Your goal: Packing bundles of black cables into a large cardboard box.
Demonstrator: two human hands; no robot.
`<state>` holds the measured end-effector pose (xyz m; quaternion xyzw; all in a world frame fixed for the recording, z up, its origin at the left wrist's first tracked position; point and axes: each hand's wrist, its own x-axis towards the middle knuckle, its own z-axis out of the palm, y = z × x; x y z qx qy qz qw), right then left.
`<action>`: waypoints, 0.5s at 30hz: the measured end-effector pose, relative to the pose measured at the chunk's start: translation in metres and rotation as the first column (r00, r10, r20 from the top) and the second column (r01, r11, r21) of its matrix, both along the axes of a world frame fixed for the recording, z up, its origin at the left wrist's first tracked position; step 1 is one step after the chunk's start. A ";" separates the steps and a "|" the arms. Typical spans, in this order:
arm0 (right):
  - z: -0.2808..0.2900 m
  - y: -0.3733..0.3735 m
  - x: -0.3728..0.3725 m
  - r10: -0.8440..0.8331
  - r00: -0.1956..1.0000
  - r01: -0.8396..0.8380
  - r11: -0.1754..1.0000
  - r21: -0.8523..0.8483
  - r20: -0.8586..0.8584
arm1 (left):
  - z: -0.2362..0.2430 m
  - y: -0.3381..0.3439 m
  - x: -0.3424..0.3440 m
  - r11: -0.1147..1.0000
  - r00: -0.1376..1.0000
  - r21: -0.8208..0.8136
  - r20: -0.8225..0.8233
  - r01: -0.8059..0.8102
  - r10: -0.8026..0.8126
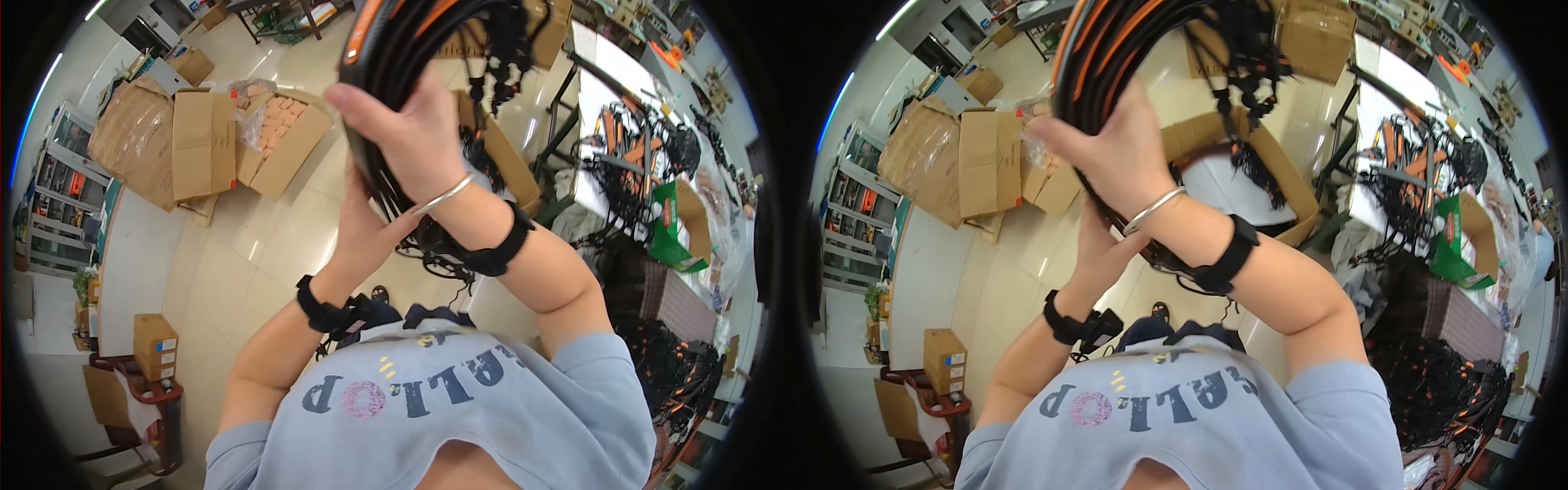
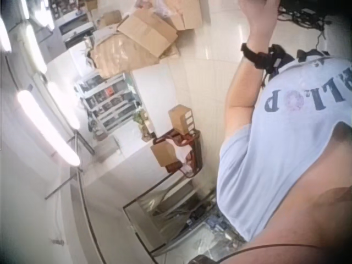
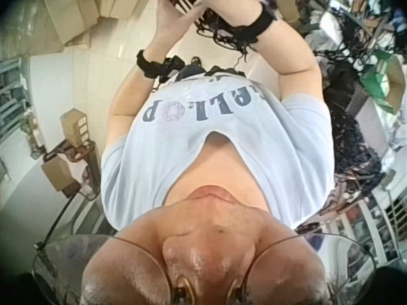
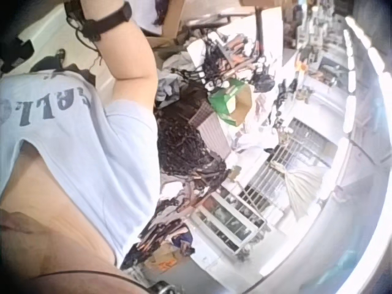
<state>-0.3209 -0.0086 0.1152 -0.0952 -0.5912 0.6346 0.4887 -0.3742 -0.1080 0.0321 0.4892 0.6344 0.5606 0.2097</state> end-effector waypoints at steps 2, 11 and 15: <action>0.014 0.021 -0.008 -0.080 0.995 0.086 0.990 0.113 -0.059 | 0.005 0.032 -0.011 0.981 0.999 0.193 -0.032 0.012 -0.006; 0.095 0.076 -0.039 -0.043 0.962 0.053 0.998 0.029 -0.270 | 0.059 0.109 -0.119 0.849 0.852 0.249 0.133 0.466 -0.506; 0.112 0.096 -0.057 -0.088 0.962 0.117 0.988 0.099 -0.258 | 0.070 0.141 -0.175 0.906 0.929 0.227 0.013 0.356 -0.369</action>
